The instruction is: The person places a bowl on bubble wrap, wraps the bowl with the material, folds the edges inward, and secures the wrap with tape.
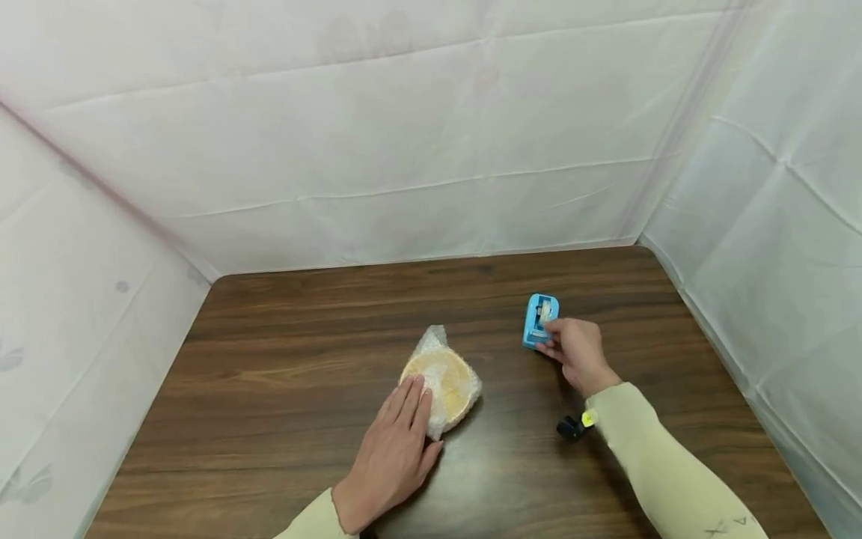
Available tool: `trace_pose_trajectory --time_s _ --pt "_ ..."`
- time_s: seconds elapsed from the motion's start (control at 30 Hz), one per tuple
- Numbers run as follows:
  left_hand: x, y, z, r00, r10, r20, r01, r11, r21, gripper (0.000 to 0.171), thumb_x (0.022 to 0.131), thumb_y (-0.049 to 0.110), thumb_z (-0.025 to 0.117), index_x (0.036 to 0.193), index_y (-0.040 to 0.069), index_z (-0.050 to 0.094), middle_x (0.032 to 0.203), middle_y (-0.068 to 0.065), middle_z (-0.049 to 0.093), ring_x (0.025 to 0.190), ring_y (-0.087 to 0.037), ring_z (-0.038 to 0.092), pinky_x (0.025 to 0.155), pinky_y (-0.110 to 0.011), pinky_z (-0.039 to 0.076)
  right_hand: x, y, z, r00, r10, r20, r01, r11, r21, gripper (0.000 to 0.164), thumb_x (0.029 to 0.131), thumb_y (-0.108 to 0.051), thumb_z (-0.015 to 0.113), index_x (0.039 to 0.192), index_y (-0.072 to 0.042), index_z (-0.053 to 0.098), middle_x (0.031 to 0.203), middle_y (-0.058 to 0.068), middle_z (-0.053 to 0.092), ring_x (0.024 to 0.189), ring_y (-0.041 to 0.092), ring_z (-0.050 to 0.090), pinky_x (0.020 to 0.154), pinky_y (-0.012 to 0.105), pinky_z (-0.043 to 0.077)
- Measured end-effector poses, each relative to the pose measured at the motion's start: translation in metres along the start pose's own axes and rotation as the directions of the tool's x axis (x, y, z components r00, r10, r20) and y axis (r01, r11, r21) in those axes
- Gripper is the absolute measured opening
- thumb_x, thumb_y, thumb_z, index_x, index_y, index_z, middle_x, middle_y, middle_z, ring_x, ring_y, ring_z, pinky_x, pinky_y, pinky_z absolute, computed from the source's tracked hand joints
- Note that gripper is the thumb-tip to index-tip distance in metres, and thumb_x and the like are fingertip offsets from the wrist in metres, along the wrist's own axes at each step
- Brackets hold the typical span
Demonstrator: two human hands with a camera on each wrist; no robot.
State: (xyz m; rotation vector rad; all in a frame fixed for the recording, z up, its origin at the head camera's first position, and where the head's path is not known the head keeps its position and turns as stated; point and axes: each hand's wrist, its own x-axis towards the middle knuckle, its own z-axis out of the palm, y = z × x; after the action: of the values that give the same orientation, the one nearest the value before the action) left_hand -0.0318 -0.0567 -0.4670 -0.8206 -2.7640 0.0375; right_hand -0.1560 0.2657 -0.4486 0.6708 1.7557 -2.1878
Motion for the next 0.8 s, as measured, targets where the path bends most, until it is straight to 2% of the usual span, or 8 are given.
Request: trace_pose_trajectory --time_s 0.17,0.37,0.5,0.6,0.8 --pt "-0.002 0.001 -0.001 1.000 0.002 0.013 -0.002 1.000 0.011 0.069 0.093 0.048 0.071 0.143 0.001 0.059 0.153 -0.020 0.056 0.146 -0.032 0.051 0.119 -0.041 0.044 -0.007 0.013 0.006 0.997 -0.030 -0.069 0.035 0.997 0.066 0.022 0.102 -0.007 0.061 0.083 -0.008 0.073 0.074 -0.002 0.061 0.071 0.010 0.062 0.083 0.026 0.063" --pt "0.001 0.001 -0.002 1.000 0.002 0.015 -0.003 1.000 0.018 0.069 0.095 0.049 0.069 0.144 0.001 0.058 0.154 -0.020 0.055 0.147 -0.032 0.050 0.120 -0.041 0.043 -0.009 0.019 0.012 0.987 -0.093 -0.130 0.111 0.984 0.137 0.032 0.100 -0.002 0.061 0.072 -0.010 0.074 0.073 -0.003 0.066 0.072 0.008 0.071 0.080 0.024 0.063" --pt "0.001 0.001 -0.002 1.000 0.001 0.011 -0.001 1.000 0.021 0.069 0.093 0.049 0.070 0.143 0.001 0.059 0.153 -0.020 0.056 0.147 -0.032 0.051 0.119 -0.041 0.043 -0.010 0.025 0.018 0.984 -0.106 -0.141 0.130 0.976 0.174 0.038 0.100 0.000 0.059 0.067 -0.011 0.074 0.069 -0.004 0.067 0.070 0.007 0.070 0.079 0.023 0.062" --pt "0.001 0.001 -0.002 1.000 -0.002 0.011 0.002 1.000 0.023 0.070 0.093 0.049 0.071 0.143 0.001 0.058 0.153 -0.020 0.056 0.147 -0.032 0.051 0.119 -0.041 0.043 -0.008 0.028 0.022 0.981 -0.108 -0.163 0.141 0.967 0.210 0.039 0.103 -0.006 0.060 0.067 -0.011 0.074 0.064 -0.004 0.065 0.066 0.007 0.069 0.076 0.022 0.061" --pt "0.002 0.001 -0.002 1.000 -0.008 0.023 0.008 1.000 0.017 0.070 0.093 0.049 0.070 0.144 0.001 0.058 0.153 -0.019 0.056 0.147 -0.032 0.050 0.120 -0.041 0.043 -0.005 0.032 0.023 0.977 -0.079 -0.200 0.112 0.980 0.162 0.034 0.103 -0.012 0.063 0.070 -0.010 0.074 0.067 -0.005 0.064 0.066 0.005 0.068 0.075 0.021 0.062"
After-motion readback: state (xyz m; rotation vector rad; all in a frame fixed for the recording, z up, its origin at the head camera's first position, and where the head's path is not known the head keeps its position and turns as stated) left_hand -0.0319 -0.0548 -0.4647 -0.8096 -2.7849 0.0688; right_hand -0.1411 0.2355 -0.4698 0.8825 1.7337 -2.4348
